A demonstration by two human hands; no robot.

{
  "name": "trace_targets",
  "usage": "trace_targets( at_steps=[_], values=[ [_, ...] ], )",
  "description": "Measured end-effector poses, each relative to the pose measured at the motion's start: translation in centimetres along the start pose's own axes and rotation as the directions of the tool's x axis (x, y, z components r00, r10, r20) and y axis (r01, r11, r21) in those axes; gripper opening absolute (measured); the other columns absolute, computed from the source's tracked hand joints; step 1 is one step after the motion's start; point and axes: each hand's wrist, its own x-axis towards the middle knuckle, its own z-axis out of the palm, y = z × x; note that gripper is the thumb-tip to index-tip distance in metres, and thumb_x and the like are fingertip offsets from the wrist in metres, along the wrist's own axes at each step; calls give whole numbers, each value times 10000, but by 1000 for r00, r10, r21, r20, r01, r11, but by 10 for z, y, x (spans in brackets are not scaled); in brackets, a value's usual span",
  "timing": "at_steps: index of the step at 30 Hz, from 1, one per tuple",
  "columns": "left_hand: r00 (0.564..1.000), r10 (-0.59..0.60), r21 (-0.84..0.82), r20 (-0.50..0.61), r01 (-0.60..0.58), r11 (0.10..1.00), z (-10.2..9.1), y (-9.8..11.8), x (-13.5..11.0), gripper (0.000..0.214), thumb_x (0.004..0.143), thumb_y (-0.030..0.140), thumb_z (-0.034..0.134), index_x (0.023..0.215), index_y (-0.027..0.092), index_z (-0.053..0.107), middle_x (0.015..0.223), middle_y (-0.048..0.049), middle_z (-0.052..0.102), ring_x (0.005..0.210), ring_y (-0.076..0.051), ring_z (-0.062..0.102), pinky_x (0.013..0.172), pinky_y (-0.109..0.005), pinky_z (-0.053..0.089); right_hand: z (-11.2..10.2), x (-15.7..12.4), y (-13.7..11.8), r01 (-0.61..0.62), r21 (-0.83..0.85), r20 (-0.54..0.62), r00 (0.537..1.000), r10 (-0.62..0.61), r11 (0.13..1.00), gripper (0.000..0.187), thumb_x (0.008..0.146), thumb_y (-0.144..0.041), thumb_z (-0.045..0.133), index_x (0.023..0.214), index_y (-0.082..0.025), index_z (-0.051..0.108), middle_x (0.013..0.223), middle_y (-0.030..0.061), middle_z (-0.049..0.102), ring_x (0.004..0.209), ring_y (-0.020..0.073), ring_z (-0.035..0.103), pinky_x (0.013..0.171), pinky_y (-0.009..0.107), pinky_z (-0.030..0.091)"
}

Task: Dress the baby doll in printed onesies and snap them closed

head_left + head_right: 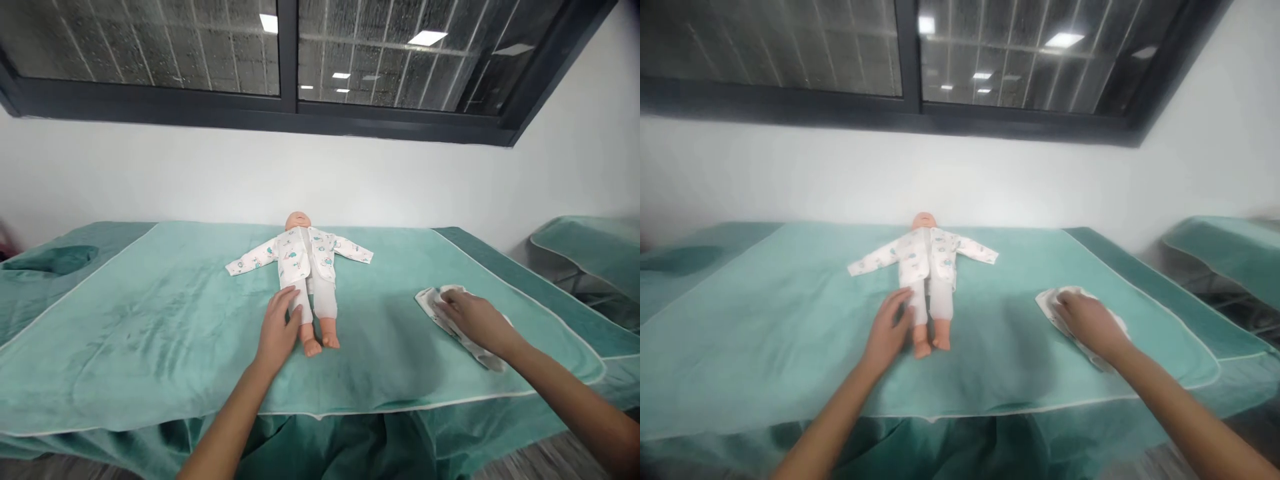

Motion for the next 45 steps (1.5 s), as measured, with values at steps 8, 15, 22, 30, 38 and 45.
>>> trace_targets(
  at_steps=[8, 15, 22, 30, 38, 45],
  values=[
    [963, 119, -262, 243, -53, 964, -15, 104, 33, 568, 827, 253, 627, 1372, 271, 466, 1465, -54, 466, 1336, -241, 441, 1126, -379, 348, -70, 32, -176, 134, 856, 159, 852, -499, 500, 315, 868, -522, 601, 906, -212, 557, 819, -7, 560, 720, 142, 523, 643, 259, 404],
    [996, 2, -398, 84, 32, 917, -80, 133, 54, 163, 773, 275, 691, 825, 184, 566, 785, 13, 588, 755, -127, 558, 709, -237, 459, -101, 50, -252, 534, 680, -23, 700, -714, 502, 226, 900, -411, 570, 900, -187, 593, 746, -24, 554, 678, 118, 474, 643, 255, 359],
    [997, -37, -720, 71, 77, 690, -135, 165, 43, 238, 754, 322, 734, 918, 195, 617, 722, 24, 562, 576, -83, 510, 523, -183, 402, -134, 43, -273, 568, 701, -122, 692, -712, 431, 266, 880, -446, 615, 855, -182, 597, 669, -37, 499, 602, 96, 424, 554, 232, 321],
    [890, 10, -396, 455, 192, 898, -178, 197, 17, 269, 759, 366, 765, 888, 158, 653, 799, -31, 664, 654, -139, 607, 559, -219, 449, -162, 12, -287, 520, 795, -152, 670, -727, 313, 336, 815, -509, 689, 824, -180, 619, 683, -24, 549, 589, 95, 465, 526, 225, 348],
    [974, 69, -723, 215, 112, 682, -160, 188, 0, 238, 795, 337, 735, 831, 191, 551, 709, 35, 603, 587, -87, 568, 544, -177, 445, -148, -5, -290, 369, 826, 292, 365, -884, 426, 384, 772, -483, 723, 986, -165, 706, 890, 40, 683, 859, 185, 618, 740, 292, 484],
    [974, 23, -703, 223, 145, 697, -179, 152, 10, 279, 747, 374, 750, 926, 191, 638, 813, -13, 664, 686, -145, 634, 606, -222, 495, -120, -1, -282, 253, 911, 111, 610, -785, 325, 280, 797, -441, 718, 845, -174, 649, 777, -4, 573, 728, 130, 540, 633, 247, 416]
  ],
)
